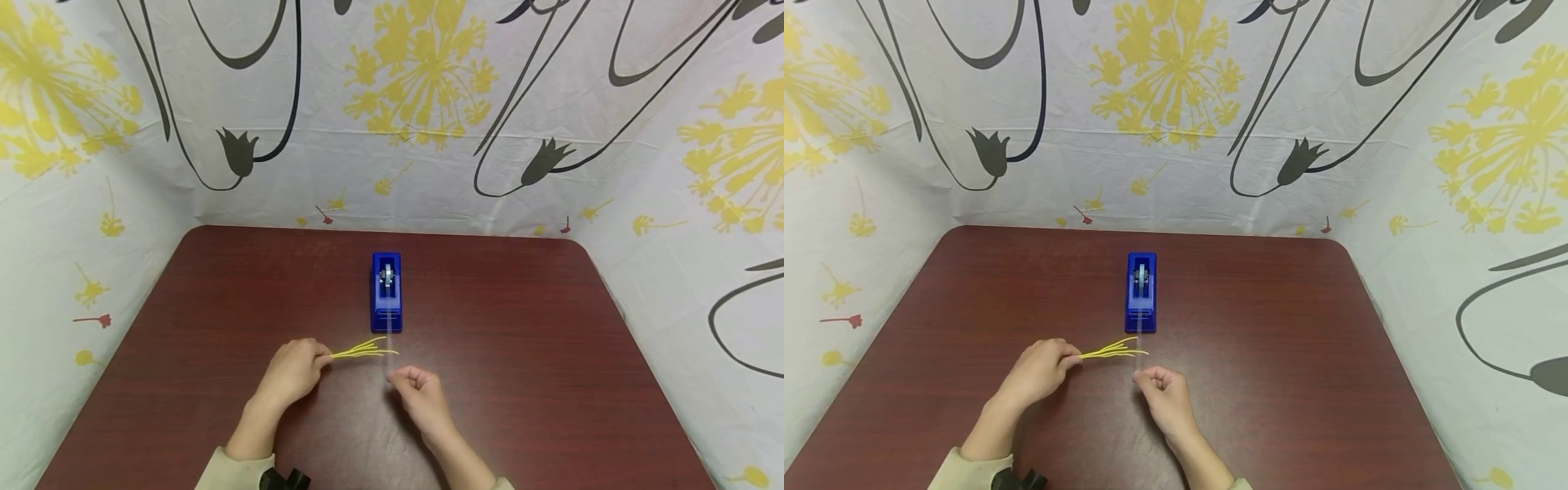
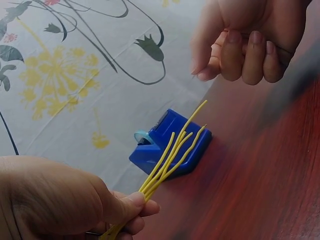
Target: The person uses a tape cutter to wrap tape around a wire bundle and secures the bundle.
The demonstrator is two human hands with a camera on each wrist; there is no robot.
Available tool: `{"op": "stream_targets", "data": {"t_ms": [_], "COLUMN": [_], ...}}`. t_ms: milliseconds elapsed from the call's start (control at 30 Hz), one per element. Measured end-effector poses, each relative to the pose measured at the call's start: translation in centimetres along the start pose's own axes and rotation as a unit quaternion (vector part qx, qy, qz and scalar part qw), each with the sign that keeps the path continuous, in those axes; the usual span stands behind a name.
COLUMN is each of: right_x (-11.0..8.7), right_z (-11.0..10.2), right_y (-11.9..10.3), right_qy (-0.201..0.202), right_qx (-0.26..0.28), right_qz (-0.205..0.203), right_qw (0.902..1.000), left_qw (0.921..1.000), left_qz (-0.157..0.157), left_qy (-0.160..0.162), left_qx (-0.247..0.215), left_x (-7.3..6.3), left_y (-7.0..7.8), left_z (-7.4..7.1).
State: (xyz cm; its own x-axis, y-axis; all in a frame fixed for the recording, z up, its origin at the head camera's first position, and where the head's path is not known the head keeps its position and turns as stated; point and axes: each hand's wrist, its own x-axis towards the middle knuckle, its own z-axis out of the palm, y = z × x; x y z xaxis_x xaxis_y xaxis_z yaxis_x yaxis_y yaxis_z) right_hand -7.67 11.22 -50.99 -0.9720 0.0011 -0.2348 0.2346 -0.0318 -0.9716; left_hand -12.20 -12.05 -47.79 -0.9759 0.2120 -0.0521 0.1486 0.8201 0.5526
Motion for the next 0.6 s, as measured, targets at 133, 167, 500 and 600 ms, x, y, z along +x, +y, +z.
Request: {"op": "stream_targets", "data": {"t_ms": [133,167,500,600], "right_x": [-0.02,-0.03,-0.04,-0.08], "right_z": [0.00,0.00,0.02,0.04], "right_y": [-0.01,0.00,-0.06,-0.10], "right_qy": [0.000,0.000,0.000,0.000], "right_qx": [0.002,0.002,0.002,0.002], "right_qz": [-0.001,-0.001,0.000,0.001], "right_qw": [1.0000,1.0000,1.0000,1.0000], "left_qw": [1.0000,1.0000,0.9999,0.9998], "left_qz": [0.004,0.006,0.015,0.021], "left_qy": [-0.002,-0.001,0.000,0.002], "left_qx": [0.001,0.001,-0.001,-0.003], "left_x": [-0.04,-0.04,0.11,0.18], "left_y": [0.19,0.23,0.52,0.54], "left_z": [0.15,0.19,0.59,0.77]}}
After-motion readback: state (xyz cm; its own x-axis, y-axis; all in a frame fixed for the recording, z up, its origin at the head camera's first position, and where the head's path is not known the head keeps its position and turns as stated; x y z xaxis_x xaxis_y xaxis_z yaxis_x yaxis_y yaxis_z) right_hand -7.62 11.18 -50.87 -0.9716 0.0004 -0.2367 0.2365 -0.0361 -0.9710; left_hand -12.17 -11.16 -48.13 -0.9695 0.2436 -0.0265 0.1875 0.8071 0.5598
